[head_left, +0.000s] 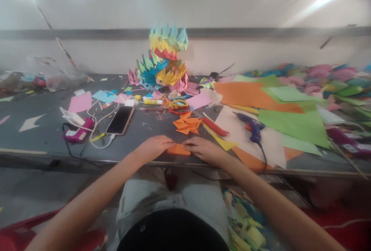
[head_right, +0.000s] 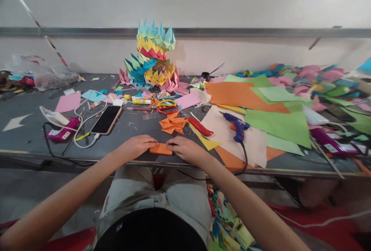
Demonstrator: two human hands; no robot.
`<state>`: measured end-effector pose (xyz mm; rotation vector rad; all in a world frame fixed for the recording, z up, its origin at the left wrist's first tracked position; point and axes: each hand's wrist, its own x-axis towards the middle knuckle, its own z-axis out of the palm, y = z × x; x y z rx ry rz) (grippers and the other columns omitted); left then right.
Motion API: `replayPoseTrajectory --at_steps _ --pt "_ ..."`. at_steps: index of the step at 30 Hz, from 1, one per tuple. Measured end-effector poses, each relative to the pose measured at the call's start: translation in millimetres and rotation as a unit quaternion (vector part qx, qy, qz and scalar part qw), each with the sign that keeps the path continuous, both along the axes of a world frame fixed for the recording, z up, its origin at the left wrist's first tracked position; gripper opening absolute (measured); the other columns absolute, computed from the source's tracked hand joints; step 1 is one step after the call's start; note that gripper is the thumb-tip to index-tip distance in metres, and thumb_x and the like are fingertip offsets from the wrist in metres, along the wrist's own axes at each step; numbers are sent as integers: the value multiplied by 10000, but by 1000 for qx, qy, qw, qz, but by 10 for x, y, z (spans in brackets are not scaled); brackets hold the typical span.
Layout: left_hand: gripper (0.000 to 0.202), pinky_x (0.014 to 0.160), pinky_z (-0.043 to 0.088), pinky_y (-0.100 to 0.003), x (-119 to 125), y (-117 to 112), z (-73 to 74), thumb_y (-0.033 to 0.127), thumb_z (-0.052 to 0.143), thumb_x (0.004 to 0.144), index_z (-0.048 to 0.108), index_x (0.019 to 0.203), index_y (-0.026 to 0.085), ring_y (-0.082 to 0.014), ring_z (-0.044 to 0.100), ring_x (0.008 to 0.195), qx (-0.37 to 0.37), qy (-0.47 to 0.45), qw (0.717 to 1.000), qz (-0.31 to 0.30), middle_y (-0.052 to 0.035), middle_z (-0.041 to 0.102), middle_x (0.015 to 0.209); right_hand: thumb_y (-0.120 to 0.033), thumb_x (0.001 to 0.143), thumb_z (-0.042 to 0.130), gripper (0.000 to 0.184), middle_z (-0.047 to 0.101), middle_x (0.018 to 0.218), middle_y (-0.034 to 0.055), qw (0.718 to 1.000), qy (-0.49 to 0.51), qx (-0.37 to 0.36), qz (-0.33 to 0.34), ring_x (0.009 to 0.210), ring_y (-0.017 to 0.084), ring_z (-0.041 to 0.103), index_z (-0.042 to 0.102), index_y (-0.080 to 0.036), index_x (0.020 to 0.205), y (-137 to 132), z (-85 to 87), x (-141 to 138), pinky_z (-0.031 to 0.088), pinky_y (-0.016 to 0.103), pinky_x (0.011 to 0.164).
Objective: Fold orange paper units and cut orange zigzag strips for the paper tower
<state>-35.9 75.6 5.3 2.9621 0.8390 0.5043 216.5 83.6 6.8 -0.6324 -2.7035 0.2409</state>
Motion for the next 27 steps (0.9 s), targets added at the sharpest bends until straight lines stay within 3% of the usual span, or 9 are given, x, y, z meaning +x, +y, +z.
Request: replayPoseTrajectory --at_steps 7,17,23,27 --pt "267 842 496 -308 8 -9 62 94 453 866 583 1096 132 -170 581 969 23 58 998 -11 -97 630 1069 -168 915 340 344 632 1063 87 999 -37 -28 -12 976 166 555 611 -205 1126 -9 37 -36 455 308 870" --pt "243 841 481 -295 33 -40 74 102 471 862 585 1075 138 -175 565 971 14 87 996 16 -88 610 1080 -302 924 375 290 649 1016 65 989 -68 -101 -79 921 181 584 626 -217 1041 -48 138 -95 450 298 821" --pt "249 874 459 -339 90 -127 105 102 464 855 591 1068 128 -213 539 1050 6 95 994 56 -114 582 1146 -98 879 353 366 581 1221 88 995 -99 8 30 1132 220 493 575 -147 1165 -15 49 -56 409 376 932" --pt "325 954 405 -370 214 -287 72 127 454 839 547 1149 94 -224 497 1150 -2 74 995 67 -144 549 1231 -72 824 401 393 616 1166 100 996 -86 15 35 1100 196 518 570 -130 1174 1 21 -59 428 358 917"
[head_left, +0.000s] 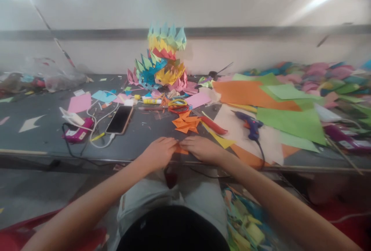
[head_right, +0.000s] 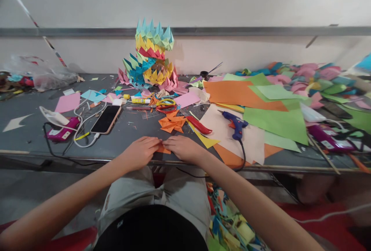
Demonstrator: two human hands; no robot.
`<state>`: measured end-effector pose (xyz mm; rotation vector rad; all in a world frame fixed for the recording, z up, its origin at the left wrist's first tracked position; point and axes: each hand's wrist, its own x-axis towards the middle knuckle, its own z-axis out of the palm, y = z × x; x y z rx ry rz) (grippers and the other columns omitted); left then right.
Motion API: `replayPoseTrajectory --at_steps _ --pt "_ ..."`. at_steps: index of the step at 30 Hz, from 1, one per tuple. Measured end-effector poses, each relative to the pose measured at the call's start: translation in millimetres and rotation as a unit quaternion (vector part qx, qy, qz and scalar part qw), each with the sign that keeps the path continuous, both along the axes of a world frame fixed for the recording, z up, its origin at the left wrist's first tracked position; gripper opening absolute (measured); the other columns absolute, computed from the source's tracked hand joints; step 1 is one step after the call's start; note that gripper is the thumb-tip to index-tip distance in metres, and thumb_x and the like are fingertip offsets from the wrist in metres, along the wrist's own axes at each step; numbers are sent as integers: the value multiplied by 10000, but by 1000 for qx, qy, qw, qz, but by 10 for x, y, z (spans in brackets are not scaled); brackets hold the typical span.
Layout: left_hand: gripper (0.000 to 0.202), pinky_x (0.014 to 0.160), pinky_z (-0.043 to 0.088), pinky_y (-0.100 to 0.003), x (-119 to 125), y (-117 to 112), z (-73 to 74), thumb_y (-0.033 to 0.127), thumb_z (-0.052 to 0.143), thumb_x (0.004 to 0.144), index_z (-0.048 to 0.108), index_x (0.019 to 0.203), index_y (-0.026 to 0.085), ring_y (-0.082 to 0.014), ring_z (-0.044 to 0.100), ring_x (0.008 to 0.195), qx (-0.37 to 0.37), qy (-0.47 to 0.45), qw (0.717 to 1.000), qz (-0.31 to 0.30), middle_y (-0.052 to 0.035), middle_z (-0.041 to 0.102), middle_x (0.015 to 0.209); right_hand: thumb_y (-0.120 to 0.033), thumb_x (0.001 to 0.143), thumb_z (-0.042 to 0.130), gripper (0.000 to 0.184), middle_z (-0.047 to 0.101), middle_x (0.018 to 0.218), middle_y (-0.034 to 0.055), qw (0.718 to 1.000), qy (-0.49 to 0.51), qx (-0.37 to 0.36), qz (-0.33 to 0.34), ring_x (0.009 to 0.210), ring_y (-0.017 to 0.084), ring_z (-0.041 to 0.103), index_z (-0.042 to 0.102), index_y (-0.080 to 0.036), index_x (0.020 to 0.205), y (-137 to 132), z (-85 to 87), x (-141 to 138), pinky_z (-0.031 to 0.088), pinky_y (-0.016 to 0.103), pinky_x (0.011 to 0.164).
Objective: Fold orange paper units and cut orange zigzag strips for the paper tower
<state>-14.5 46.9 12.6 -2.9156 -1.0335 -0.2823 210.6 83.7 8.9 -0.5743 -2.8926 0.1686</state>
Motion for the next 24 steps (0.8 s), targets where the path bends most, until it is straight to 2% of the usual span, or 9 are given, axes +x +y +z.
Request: replayPoseTrajectory --at_steps 3,8,12,16,21,24 --pt "405 999 369 -373 36 -79 -57 174 451 831 492 1227 106 -210 463 1206 -29 -40 998 25 -129 512 1295 -90 818 409 363 646 1104 99 1000 18 -11 -4 1049 187 541 607 -132 1119 -16 50 -24 436 352 904" --pt "384 1022 346 -378 -83 -59 -72 233 399 875 485 1246 184 -171 468 1207 -79 -70 994 37 -70 517 1301 -115 805 436 343 661 1093 72 999 35 -19 -33 981 198 556 646 -162 1073 -71 139 -36 434 373 883" --pt "365 1022 341 -377 -176 -42 -74 229 384 888 500 1233 206 -160 481 1194 -86 -89 991 46 -67 542 1276 -106 794 448 353 663 1097 49 997 41 -37 -52 967 188 554 660 -196 1062 -94 155 -22 434 357 863" --pt "338 1024 337 -383 -162 -69 -91 242 406 890 519 1206 209 -162 490 1184 -88 -107 988 64 -66 550 1267 -116 793 450 372 653 1120 37 996 27 -50 -70 1005 198 548 647 -218 1092 -117 135 86 418 383 860" --pt "300 958 406 -368 -92 -28 -56 299 515 858 576 1132 193 -183 551 1106 -96 -135 982 87 -77 614 1178 -123 799 449 376 670 1085 15 992 19 -61 -111 1002 191 555 647 -259 1088 -182 148 251 405 377 854" --pt "257 899 450 -346 -70 48 -8 295 519 858 615 1064 175 -189 595 1014 -100 -144 981 88 -85 654 1095 -186 834 470 292 698 991 37 989 25 -56 -136 956 194 567 668 -243 1041 -203 241 181 407 355 827"
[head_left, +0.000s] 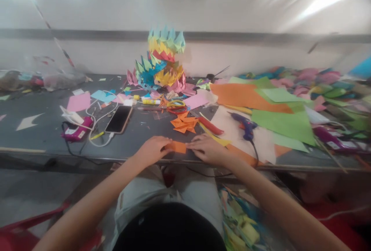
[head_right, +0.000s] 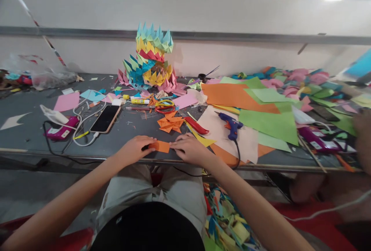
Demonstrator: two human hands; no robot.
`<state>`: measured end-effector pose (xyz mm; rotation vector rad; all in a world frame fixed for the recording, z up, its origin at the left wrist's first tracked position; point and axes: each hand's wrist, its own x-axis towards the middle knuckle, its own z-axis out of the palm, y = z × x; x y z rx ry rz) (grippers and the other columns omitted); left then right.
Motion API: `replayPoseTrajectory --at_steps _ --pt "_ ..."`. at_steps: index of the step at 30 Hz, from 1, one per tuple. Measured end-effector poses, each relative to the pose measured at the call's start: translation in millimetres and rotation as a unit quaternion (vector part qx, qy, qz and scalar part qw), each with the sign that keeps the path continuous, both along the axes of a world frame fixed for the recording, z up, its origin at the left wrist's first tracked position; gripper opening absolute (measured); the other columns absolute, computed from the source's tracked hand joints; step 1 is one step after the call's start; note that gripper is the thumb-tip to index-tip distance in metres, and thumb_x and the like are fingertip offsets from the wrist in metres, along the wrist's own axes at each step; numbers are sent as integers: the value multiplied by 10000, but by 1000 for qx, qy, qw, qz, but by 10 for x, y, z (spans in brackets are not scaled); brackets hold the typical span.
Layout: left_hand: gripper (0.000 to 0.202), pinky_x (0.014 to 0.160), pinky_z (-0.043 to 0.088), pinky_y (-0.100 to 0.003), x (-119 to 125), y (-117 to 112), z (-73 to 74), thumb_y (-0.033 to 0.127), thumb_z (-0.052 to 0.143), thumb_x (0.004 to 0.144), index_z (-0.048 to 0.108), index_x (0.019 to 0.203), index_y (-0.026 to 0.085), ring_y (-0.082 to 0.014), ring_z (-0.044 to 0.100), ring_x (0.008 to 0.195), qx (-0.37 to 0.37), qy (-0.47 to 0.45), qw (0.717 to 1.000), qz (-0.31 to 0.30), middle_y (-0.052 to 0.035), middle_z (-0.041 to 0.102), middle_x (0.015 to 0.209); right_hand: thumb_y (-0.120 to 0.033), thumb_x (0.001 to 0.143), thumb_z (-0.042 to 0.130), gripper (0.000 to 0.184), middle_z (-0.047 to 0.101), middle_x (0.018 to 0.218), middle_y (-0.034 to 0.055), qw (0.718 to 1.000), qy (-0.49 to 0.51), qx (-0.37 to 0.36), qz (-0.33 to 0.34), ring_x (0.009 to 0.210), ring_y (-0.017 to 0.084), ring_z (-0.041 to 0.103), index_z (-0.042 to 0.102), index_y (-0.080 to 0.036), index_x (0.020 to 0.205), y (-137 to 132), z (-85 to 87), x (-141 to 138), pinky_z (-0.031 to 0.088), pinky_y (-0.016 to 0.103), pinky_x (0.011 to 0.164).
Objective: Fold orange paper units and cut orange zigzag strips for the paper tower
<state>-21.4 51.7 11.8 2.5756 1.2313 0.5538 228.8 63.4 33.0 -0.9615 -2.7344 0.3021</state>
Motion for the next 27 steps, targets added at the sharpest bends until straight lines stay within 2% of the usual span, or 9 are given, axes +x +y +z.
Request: replayPoseTrajectory --at_steps 4,7,9,11,13,15,18,22,27 --pt "226 858 464 -319 3 88 53 234 437 896 631 984 159 -181 606 951 6 24 999 -31 -78 673 995 -364 834 539 265 683 950 69 999 28 10 -24 901 200 582 669 -200 997 35 132 -285 410 332 809" --pt "218 816 468 -323 1 107 50 229 422 899 623 935 152 -188 609 892 9 40 999 -24 -80 664 938 -349 834 547 212 678 894 63 999 15 -18 -32 862 193 593 673 -192 901 90 171 -495 422 295 759" --pt "216 804 465 -327 4 94 26 247 415 903 610 918 156 -189 604 873 4 14 1000 4 -71 658 916 -263 854 515 170 684 861 47 998 11 -44 -42 817 177 606 669 -190 860 117 178 -582 423 270 713" --pt "193 789 467 -321 13 72 -7 288 450 890 587 942 163 -187 599 871 -12 -44 997 59 -63 651 927 -210 860 491 173 688 840 32 995 38 -60 -64 777 160 613 662 -190 846 120 178 -622 419 252 682" --pt "188 754 476 -306 26 54 -40 309 491 867 566 967 168 -178 599 844 -38 -110 986 118 -55 646 926 -218 862 482 177 684 806 22 990 77 -75 -91 736 146 611 654 -191 829 99 165 -630 415 240 658" --pt "150 723 478 -294 41 49 -62 276 486 867 567 939 172 -165 597 801 -61 -147 977 142 -42 646 890 -273 853 503 164 675 792 21 984 101 -91 -117 712 141 604 643 -191 832 66 132 -624 416 235 642" --pt "115 761 469 -306 61 70 -64 224 492 858 589 887 170 -171 585 829 -57 -126 986 94 -38 643 881 -368 780 606 231 658 906 45 982 84 -102 -137 801 172 599 615 -190 929 35 53 -614 432 266 694" --pt "191 857 449 -352 44 122 -23 235 626 768 610 933 140 -214 551 963 -30 -60 998 12 -79 627 1032 -337 736 659 359 617 1051 92 987 33 -116 -109 960 220 569 580 -178 1048 52 -10 -607 430 327 810" --pt "214 875 447 -338 -6 169 20 238 629 771 627 968 155 -200 555 977 -50 -45 997 -23 -68 640 1047 -298 828 545 242 635 1019 79 986 33 -139 -82 922 195 581 595 -182 1034 73 41 -596 427 306 795"
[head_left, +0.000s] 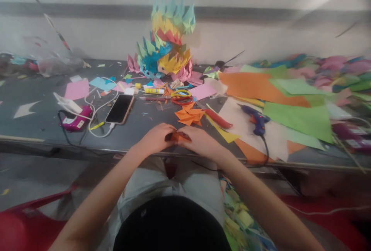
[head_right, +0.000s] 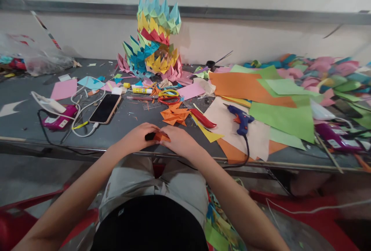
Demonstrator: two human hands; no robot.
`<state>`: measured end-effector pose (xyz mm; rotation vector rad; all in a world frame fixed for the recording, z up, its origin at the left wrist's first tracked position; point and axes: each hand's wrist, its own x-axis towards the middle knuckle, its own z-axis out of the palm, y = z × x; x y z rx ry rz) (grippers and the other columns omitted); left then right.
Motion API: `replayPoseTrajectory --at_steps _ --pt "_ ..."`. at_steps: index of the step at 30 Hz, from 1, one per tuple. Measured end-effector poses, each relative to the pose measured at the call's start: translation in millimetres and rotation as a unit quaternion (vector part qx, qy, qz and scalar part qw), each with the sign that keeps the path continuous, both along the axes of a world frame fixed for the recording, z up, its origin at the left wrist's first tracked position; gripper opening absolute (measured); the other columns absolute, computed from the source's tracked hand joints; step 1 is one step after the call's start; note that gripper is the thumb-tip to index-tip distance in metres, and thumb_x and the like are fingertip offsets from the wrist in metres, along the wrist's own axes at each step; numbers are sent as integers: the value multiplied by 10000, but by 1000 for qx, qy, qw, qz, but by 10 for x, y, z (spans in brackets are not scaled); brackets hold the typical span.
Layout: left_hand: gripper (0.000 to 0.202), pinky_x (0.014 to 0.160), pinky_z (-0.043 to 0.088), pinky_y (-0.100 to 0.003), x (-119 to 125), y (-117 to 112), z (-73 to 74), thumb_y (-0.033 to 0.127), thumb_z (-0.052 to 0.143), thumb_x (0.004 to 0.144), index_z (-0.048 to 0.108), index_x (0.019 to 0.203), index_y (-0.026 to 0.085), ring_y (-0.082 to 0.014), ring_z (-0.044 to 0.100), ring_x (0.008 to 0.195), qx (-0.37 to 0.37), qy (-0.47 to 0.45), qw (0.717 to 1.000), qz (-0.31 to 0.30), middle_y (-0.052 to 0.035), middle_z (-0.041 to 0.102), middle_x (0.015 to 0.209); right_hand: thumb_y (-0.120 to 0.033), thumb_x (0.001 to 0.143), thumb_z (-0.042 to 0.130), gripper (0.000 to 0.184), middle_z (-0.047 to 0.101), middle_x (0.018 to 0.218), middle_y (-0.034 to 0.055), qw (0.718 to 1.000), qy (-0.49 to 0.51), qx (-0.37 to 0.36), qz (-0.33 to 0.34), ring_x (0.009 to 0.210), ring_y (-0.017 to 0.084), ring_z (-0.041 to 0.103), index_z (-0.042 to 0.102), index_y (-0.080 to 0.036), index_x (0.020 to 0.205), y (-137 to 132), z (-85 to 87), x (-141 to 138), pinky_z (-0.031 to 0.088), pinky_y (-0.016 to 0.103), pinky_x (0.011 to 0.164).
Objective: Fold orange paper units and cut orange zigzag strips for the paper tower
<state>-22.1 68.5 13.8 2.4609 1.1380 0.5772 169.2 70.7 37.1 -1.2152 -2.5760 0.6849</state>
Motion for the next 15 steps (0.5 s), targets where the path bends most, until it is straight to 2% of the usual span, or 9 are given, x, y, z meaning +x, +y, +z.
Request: replayPoseTrajectory --at_steps 3,5,8,10,13,15 --pt "127 862 447 -315 -2 2 16 203 561 820 654 904 182 -178 562 952 1 12 1000 0 -39 660 990 -347 815 565 215 638 967 63 1000 0 -17 -12 888 188 581 615 -185 947 1 28 9 427 292 769" --pt "123 848 450 -316 -1 -3 37 262 589 807 664 868 187 -185 560 945 6 26 1000 -7 -41 657 980 -401 738 650 306 628 984 65 1000 1 -23 -5 913 202 570 614 -182 949 3 38 16 427 294 773" --pt "253 840 454 -331 -9 -8 85 384 671 725 664 869 177 -209 554 958 6 40 999 -26 -63 639 1022 -383 696 693 392 615 1017 74 1000 -2 -21 19 950 215 556 601 -176 1016 4 57 26 425 307 799" --pt "251 845 452 -327 -17 -9 113 376 670 728 660 881 177 -207 558 958 0 39 999 -33 -60 642 1019 -338 731 662 351 613 1030 79 999 -7 -18 34 959 214 555 598 -177 1038 1 72 31 421 314 815" --pt "154 844 447 -312 -11 -17 112 309 583 808 661 863 188 -187 571 933 -9 25 999 -31 -43 661 961 -277 794 584 226 627 1006 82 999 -4 -9 35 911 196 575 615 -178 995 -10 74 34 429 302 783" --pt "168 832 448 -305 7 -35 83 301 543 832 657 893 192 -179 578 919 -24 -10 1000 8 -43 662 960 -223 821 530 150 649 936 71 1000 17 5 13 844 177 589 635 -177 918 -24 56 35 432 287 744"
